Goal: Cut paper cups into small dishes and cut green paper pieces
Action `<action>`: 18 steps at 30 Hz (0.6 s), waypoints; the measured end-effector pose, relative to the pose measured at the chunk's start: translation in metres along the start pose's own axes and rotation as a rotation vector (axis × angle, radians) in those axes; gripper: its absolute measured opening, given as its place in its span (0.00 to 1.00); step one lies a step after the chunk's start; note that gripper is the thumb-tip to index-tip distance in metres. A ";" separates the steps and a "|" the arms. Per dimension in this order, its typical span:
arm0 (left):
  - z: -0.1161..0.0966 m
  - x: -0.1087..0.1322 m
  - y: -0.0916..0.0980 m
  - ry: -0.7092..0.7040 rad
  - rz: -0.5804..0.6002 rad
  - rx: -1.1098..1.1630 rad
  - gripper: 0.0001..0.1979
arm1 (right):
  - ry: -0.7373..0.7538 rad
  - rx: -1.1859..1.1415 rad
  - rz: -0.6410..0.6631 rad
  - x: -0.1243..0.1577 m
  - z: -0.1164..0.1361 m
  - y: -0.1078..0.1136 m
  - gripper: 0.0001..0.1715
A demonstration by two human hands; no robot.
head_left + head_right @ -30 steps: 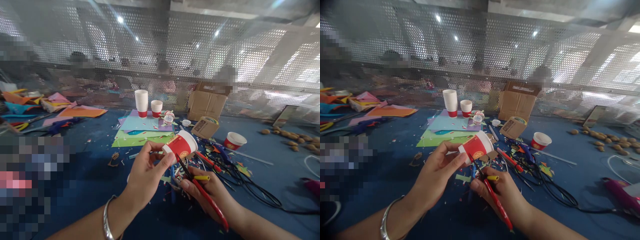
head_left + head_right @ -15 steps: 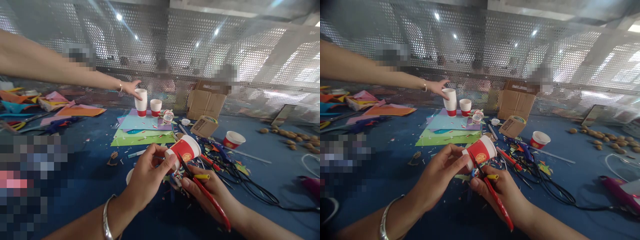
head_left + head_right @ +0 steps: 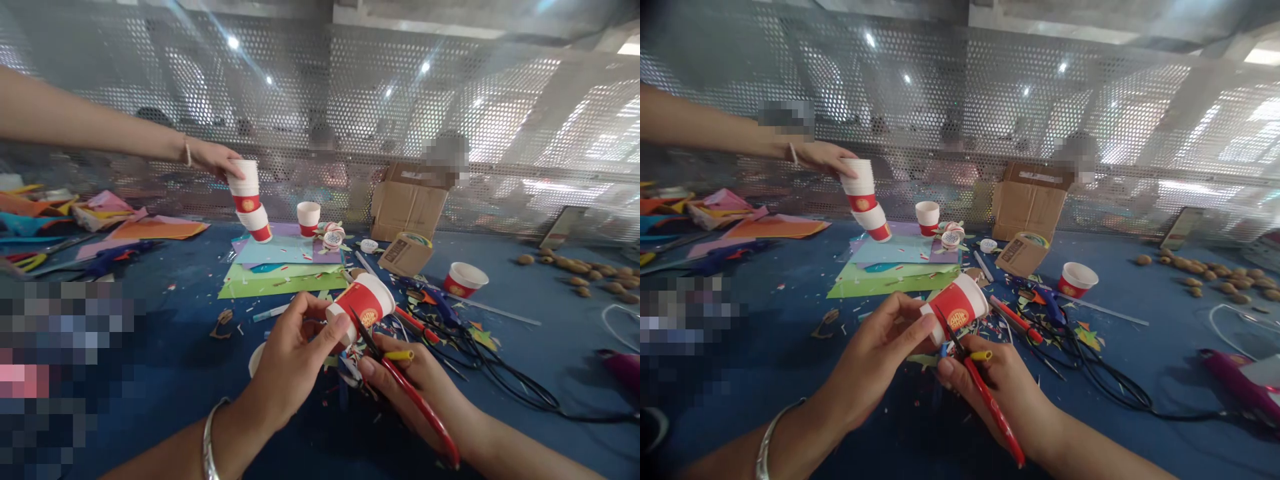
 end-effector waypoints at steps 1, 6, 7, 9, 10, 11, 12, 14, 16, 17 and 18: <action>0.000 0.000 0.000 -0.004 -0.006 0.003 0.19 | 0.002 0.007 -0.005 0.000 0.000 0.000 0.22; 0.001 0.001 0.000 -0.016 -0.025 0.010 0.19 | 0.015 0.053 -0.017 0.001 -0.002 0.002 0.23; 0.001 0.001 0.000 -0.018 -0.027 0.010 0.19 | 0.016 0.054 -0.019 0.001 -0.002 0.002 0.23; 0.001 0.000 -0.001 -0.022 -0.018 0.022 0.19 | 0.018 0.052 -0.022 0.001 -0.002 0.003 0.23; 0.001 0.000 -0.001 -0.022 -0.011 0.031 0.19 | 0.018 0.050 -0.022 0.002 -0.001 0.003 0.23; 0.001 -0.001 -0.002 -0.019 -0.004 0.038 0.18 | 0.019 0.046 -0.019 0.001 0.000 0.002 0.23; 0.001 -0.001 -0.002 -0.018 0.005 0.042 0.18 | 0.018 0.041 -0.016 0.001 0.000 0.002 0.23; 0.001 -0.001 -0.002 -0.016 0.019 0.046 0.17 | 0.018 0.025 -0.013 0.001 0.001 0.000 0.23; 0.001 -0.001 -0.003 -0.016 0.027 0.048 0.17 | 0.016 0.012 -0.018 0.001 0.001 -0.001 0.24; 0.000 0.000 -0.003 -0.018 0.030 0.049 0.17 | 0.016 0.006 -0.026 0.000 0.001 0.000 0.24; 0.000 0.000 -0.003 -0.018 0.032 0.047 0.17 | 0.016 0.003 -0.032 0.000 0.000 0.000 0.24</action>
Point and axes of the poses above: each hand's wrist, its own x-axis away from the middle knuckle, its own y-axis out of the back of the hand, z = x × y, the point moved 5 cm from there along -x, towards the middle knuckle, and after that the axes turned 14 degrees about -x, right-handed, at the moved point
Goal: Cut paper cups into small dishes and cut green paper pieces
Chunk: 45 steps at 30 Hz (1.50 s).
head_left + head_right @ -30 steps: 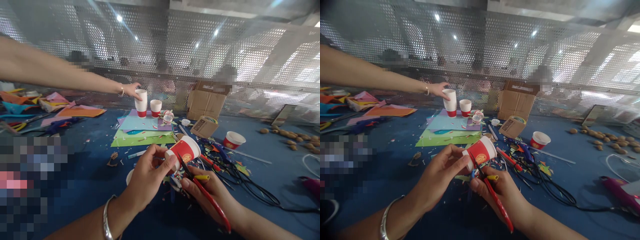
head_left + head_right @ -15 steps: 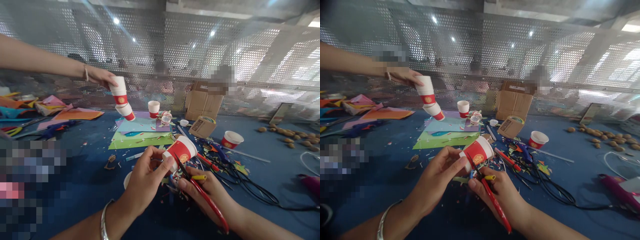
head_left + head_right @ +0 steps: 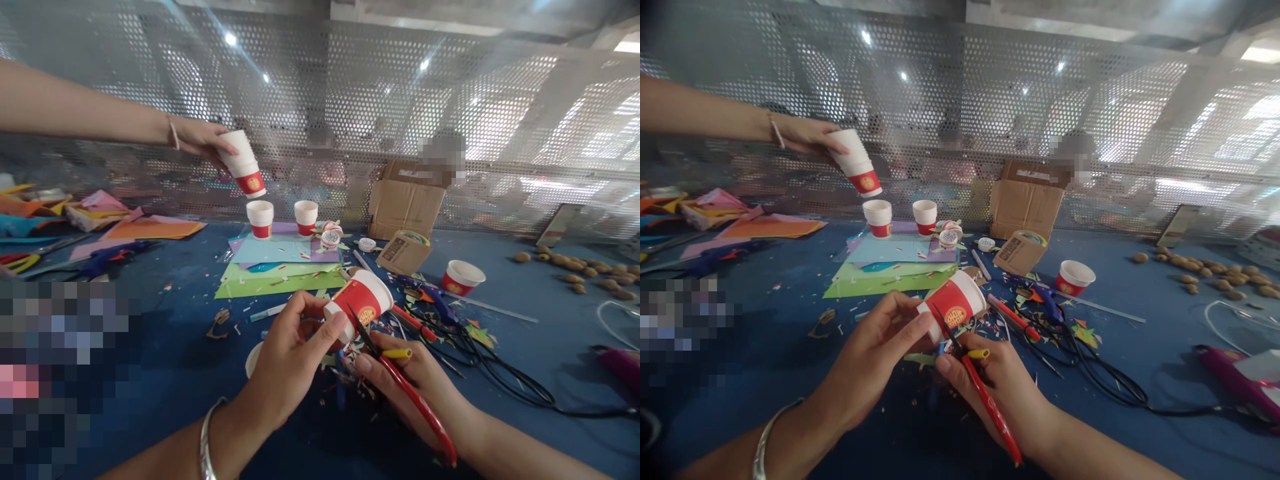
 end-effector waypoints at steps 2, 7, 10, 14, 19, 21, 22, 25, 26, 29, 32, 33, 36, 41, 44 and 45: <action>0.000 0.000 0.000 0.002 -0.003 -0.011 0.17 | 0.000 0.000 -0.004 0.000 -0.002 0.001 0.24; 0.000 0.000 0.001 -0.002 -0.025 -0.046 0.18 | 0.003 -0.008 0.006 0.000 -0.006 0.003 0.22; -0.001 0.000 0.003 -0.035 -0.041 -0.082 0.18 | 0.013 -0.007 0.004 -0.001 -0.005 0.003 0.22; -0.001 0.001 0.003 -0.053 -0.060 -0.100 0.19 | 0.014 -0.011 -0.015 -0.001 -0.003 0.002 0.21; -0.004 0.002 0.004 -0.057 -0.067 -0.106 0.19 | 0.027 -0.014 -0.043 -0.001 -0.001 0.001 0.21; -0.005 0.002 0.004 -0.052 -0.066 -0.099 0.19 | 0.024 -0.015 -0.050 0.000 0.000 0.000 0.23; -0.005 0.002 0.005 -0.049 -0.061 -0.094 0.18 | 0.025 -0.017 -0.053 0.000 0.000 0.000 0.24; -0.003 0.001 0.005 -0.041 -0.045 -0.086 0.18 | 0.024 -0.023 -0.045 0.002 0.002 -0.001 0.25; -0.003 0.001 0.005 -0.038 -0.042 -0.091 0.17 | 0.021 -0.026 -0.046 0.002 0.002 -0.002 0.25; -0.001 0.001 0.006 -0.044 -0.053 -0.109 0.18 | 0.002 -0.033 -0.050 0.002 0.002 -0.002 0.26; -0.002 0.000 0.007 -0.047 -0.069 -0.123 0.19 | 0.000 -0.018 -0.063 0.002 0.002 -0.002 0.26; -0.002 0.000 0.007 -0.046 -0.071 -0.128 0.19 | 0.002 -0.012 -0.071 0.002 0.002 -0.002 0.26; -0.004 0.000 0.007 -0.051 -0.073 -0.148 0.19 | -0.008 0.002 -0.092 0.003 0.002 -0.002 0.26; -0.008 0.002 0.007 -0.097 -0.094 -0.158 0.18 | -0.076 -0.018 -0.068 0.004 -0.005 -0.003 0.24; -0.010 0.003 0.007 -0.150 -0.106 -0.190 0.18 | -0.094 -0.022 -0.024 0.004 -0.006 -0.004 0.24; -0.011 0.003 0.007 -0.176 -0.111 -0.206 0.17 | -0.093 -0.017 -0.020 0.004 -0.006 -0.004 0.24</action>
Point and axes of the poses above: each hand's wrist, its own x-axis away from the middle knuckle, its own y-axis out of the back of the hand, z = x × y, the point moved 5 cm from there along -x, towards the middle knuckle, and after that the axes turned 14 degrees about -x, right-handed, at the moved point
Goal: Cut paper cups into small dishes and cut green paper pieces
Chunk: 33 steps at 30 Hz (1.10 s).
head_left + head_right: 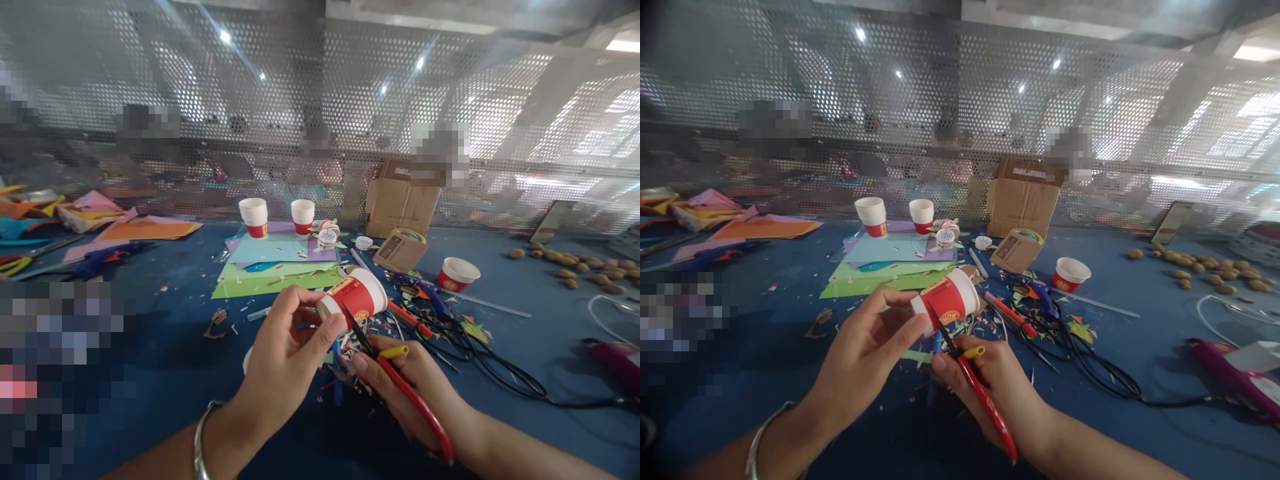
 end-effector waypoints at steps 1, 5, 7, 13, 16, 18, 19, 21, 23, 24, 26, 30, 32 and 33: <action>-0.001 0.001 0.000 -0.029 -0.008 -0.021 0.17 | 0.003 0.004 -0.005 0.000 0.001 0.000 0.25; -0.003 0.004 0.003 -0.137 -0.039 -0.197 0.15 | 0.013 -0.005 -0.026 0.001 0.004 -0.001 0.27; -0.005 0.006 0.004 -0.177 -0.048 -0.281 0.13 | 0.024 -0.012 -0.016 0.002 0.005 -0.002 0.27; -0.011 0.009 0.007 -0.234 -0.070 -0.341 0.12 | 0.039 0.019 -0.051 0.004 0.004 -0.002 0.28; -0.010 0.008 0.007 -0.180 -0.059 -0.273 0.14 | 0.065 0.035 -0.065 0.005 0.007 -0.001 0.28; -0.009 0.006 0.005 -0.105 -0.022 -0.171 0.15 | 0.072 0.036 -0.071 0.005 0.008 0.000 0.28; -0.008 0.005 0.003 -0.061 0.001 -0.111 0.16 | 0.070 0.035 -0.071 0.004 0.009 0.000 0.28; -0.005 0.003 0.001 0.032 0.045 -0.005 0.18 | 0.069 0.036 -0.066 0.004 0.011 0.000 0.28; -0.001 0.000 -0.001 0.114 0.074 0.071 0.19 | 0.076 0.045 -0.068 0.003 0.012 0.000 0.27; 0.000 -0.001 -0.001 0.141 0.085 0.093 0.19 | 0.079 0.050 -0.068 0.003 0.012 0.000 0.27; 0.003 -0.003 -0.001 0.159 0.100 0.113 0.19 | 0.083 0.052 -0.072 0.002 0.012 0.000 0.26; 0.003 -0.005 0.001 0.117 0.112 0.106 0.16 | 0.084 0.040 -0.090 0.002 0.010 0.001 0.25; 0.001 -0.005 0.002 0.096 0.116 0.073 0.15 | 0.077 0.032 -0.087 0.002 0.009 0.001 0.25; 0.000 -0.004 0.002 0.086 0.116 0.053 0.15 | 0.076 0.027 -0.082 0.002 0.008 0.001 0.25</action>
Point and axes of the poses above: each hand's wrist, its own x-axis away from the middle knuckle, its own y-axis out of the back of the hand, z = x × y, the point moved 5 cm from there along -x, towards the middle knuckle, and after that the axes turned 14 degrees about -x, right-handed, at the moved point
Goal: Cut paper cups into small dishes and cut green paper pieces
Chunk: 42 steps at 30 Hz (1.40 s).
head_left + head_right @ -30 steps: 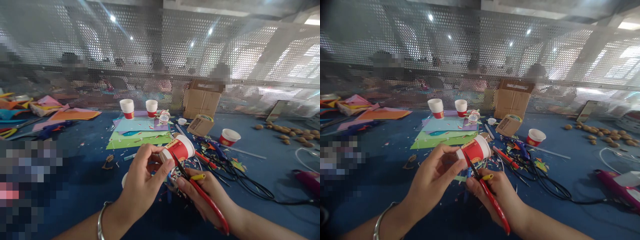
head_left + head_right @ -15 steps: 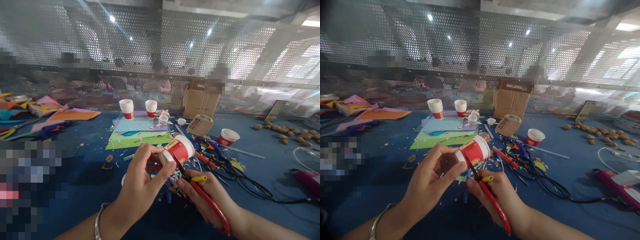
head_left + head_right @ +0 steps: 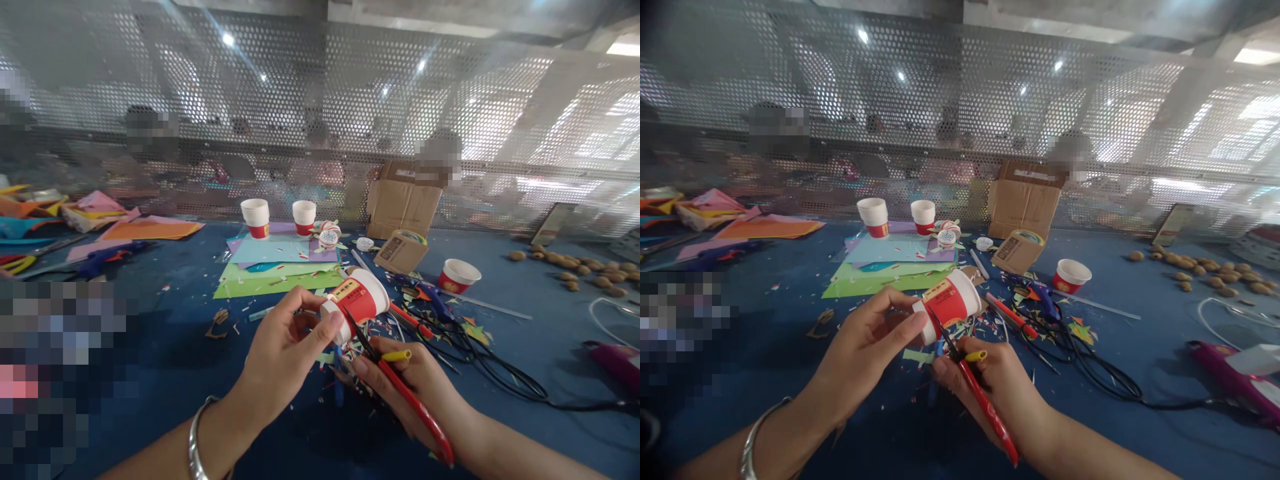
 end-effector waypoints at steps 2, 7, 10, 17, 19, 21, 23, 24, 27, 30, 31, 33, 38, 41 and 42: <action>-0.003 0.001 0.000 -0.016 -0.003 -0.033 0.15 | 0.006 -0.005 0.009 0.000 0.001 0.000 0.25; -0.007 0.005 0.001 -0.064 -0.043 -0.066 0.13 | 0.034 0.029 0.018 0.003 0.003 0.000 0.25; -0.008 0.008 0.001 -0.078 -0.059 -0.092 0.13 | 0.032 0.042 0.008 0.004 0.003 0.001 0.25; -0.006 0.008 0.001 -0.084 -0.042 -0.112 0.13 | -0.013 0.015 0.011 0.003 -0.002 -0.001 0.25; -0.005 0.007 0.001 -0.082 -0.025 -0.112 0.12 | -0.028 -0.015 0.025 0.002 -0.003 -0.002 0.25; -0.004 0.006 0.002 -0.080 -0.015 -0.123 0.12 | -0.038 -0.036 0.037 0.002 -0.004 -0.002 0.25; -0.005 0.005 0.003 -0.086 -0.012 -0.140 0.12 | -0.047 -0.046 0.046 0.002 -0.005 -0.002 0.24; -0.006 0.005 0.003 -0.093 -0.011 -0.149 0.12 | -0.050 -0.045 0.050 0.002 -0.005 -0.002 0.24; -0.007 0.004 0.004 -0.100 -0.004 -0.181 0.13 | -0.057 -0.039 0.055 0.003 -0.004 -0.001 0.25; -0.007 0.004 0.004 -0.100 0.009 -0.191 0.13 | -0.059 -0.047 0.058 0.002 -0.003 -0.001 0.25; -0.006 0.004 0.004 -0.102 0.011 -0.187 0.12 | -0.062 -0.053 0.060 0.001 -0.003 -0.001 0.25; -0.006 0.004 0.004 -0.107 0.012 -0.179 0.12 | -0.068 -0.060 0.065 0.000 -0.003 -0.002 0.24; -0.006 0.005 0.004 -0.112 0.007 -0.184 0.12 | -0.036 0.001 0.043 0.002 -0.002 -0.001 0.24; -0.007 0.007 0.003 -0.115 0.005 -0.171 0.11 | -0.001 0.060 0.016 0.002 0.001 0.001 0.25; -0.007 0.008 0.002 -0.114 0.003 -0.164 0.11 | 0.014 0.070 0.010 0.002 0.002 0.001 0.25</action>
Point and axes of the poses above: each hand's wrist, its own x-axis away from the middle knuckle, its own y-axis out of the back of the hand, z = x × y, the point moved 5 cm from there along -x, towards the middle knuckle, and after that the axes turned 14 degrees about -x, right-handed, at the moved point
